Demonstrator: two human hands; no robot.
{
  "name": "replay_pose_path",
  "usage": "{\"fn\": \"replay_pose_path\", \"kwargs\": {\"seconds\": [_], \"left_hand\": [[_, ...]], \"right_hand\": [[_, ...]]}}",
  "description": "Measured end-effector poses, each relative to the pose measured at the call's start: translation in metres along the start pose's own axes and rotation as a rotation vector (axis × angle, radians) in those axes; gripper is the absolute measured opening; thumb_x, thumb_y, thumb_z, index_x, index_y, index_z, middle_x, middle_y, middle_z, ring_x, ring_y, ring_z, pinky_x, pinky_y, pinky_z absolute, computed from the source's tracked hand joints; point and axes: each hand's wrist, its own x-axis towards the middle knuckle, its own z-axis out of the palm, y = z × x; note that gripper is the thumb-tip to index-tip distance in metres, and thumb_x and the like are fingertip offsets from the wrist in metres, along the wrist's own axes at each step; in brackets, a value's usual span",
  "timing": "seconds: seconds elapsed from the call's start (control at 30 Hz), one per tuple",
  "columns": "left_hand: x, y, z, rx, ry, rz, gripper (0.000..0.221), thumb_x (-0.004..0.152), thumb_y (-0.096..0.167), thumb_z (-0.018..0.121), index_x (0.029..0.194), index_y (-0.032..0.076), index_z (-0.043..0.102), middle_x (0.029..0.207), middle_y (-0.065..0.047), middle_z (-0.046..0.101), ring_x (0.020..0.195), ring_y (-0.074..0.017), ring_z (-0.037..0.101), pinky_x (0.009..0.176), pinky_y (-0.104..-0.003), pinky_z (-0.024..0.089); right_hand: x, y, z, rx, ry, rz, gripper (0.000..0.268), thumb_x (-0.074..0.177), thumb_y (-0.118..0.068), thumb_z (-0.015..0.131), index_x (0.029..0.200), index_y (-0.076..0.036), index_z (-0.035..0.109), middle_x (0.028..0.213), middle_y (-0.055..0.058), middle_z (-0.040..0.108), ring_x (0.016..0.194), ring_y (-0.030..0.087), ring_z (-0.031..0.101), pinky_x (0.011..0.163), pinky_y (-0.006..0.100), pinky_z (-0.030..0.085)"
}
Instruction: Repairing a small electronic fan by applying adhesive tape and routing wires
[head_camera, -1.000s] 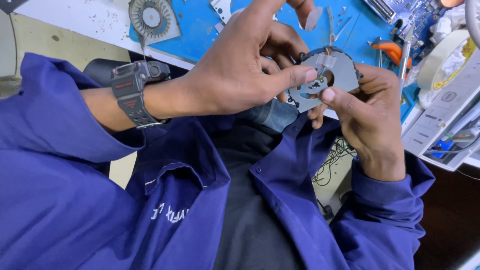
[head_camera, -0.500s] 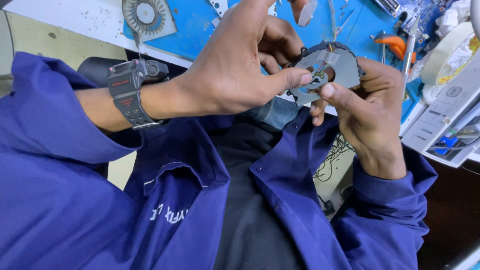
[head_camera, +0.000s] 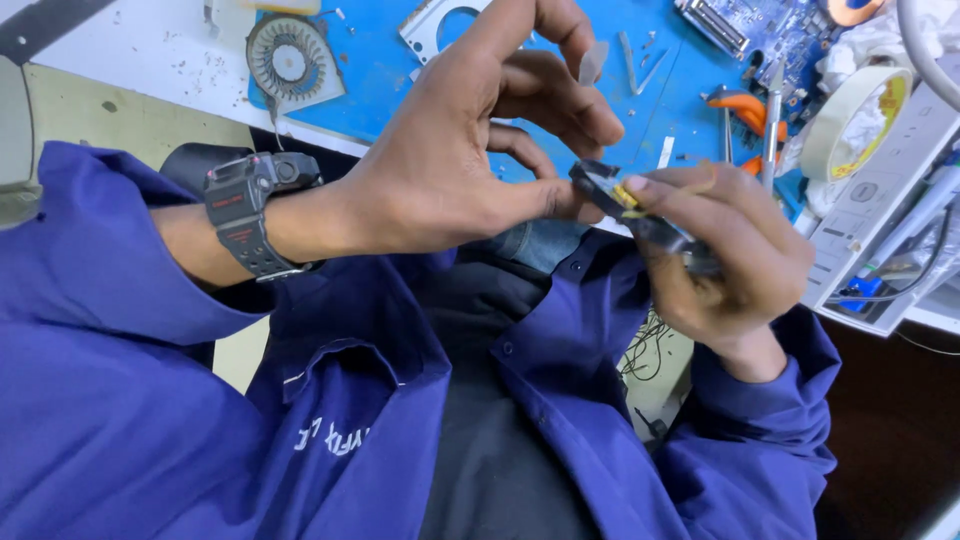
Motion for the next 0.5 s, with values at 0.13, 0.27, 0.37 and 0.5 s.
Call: {"fn": "replay_pose_path", "kwargs": {"seconds": [0.13, 0.27, 0.37, 0.5], "left_hand": [[0.002, -0.009, 0.000, -0.202, -0.067, -0.097, 0.045, 0.089, -0.004, 0.069, 0.114, 0.017, 0.038, 0.111, -0.017, 0.071, 0.076, -0.0163, 0.074, 0.065, -0.022, 0.065], [0.002, -0.014, 0.000, -0.516, -0.128, -0.206, 0.030, 0.095, 0.000, 0.054, 0.120, 0.009, 0.039, 0.105, -0.025, 0.072, 0.071, -0.0283, 0.074, 0.063, -0.035, 0.069], [0.000, -0.007, 0.001, -0.342, -0.097, -0.169, 0.039, 0.095, 0.012, 0.073, 0.115, 0.012, 0.039, 0.099, -0.019, 0.070, 0.060, -0.0168, 0.073, 0.060, -0.029, 0.071], [-0.003, -0.011, 0.002, -0.308, -0.046, -0.229, 0.048, 0.089, 0.006, 0.080, 0.114, 0.016, 0.041, 0.102, -0.014, 0.069, 0.054, -0.0072, 0.062, 0.054, -0.017, 0.056]], "right_hand": [[-0.002, 0.002, -0.005, -0.342, 0.052, -0.346, 0.022, 0.109, 0.004, 0.052, 0.119, 0.016, 0.068, 0.106, 0.034, 0.067, 0.085, 0.046, 0.073, 0.073, 0.051, 0.059], [0.003, -0.003, -0.007, -0.624, -0.009, -0.495, 0.014, 0.107, 0.006, 0.065, 0.119, 0.012, 0.071, 0.117, 0.030, 0.066, 0.090, 0.047, 0.074, 0.080, 0.052, 0.066], [0.003, -0.002, -0.002, -0.675, 0.027, -0.507, 0.018, 0.101, 0.014, 0.081, 0.117, 0.010, 0.073, 0.114, 0.028, 0.066, 0.093, 0.043, 0.073, 0.080, 0.050, 0.067], [0.003, 0.001, 0.004, -0.632, 0.049, -0.537, 0.015, 0.101, 0.013, 0.079, 0.115, 0.009, 0.075, 0.114, 0.028, 0.064, 0.091, 0.043, 0.072, 0.078, 0.051, 0.068]]}}
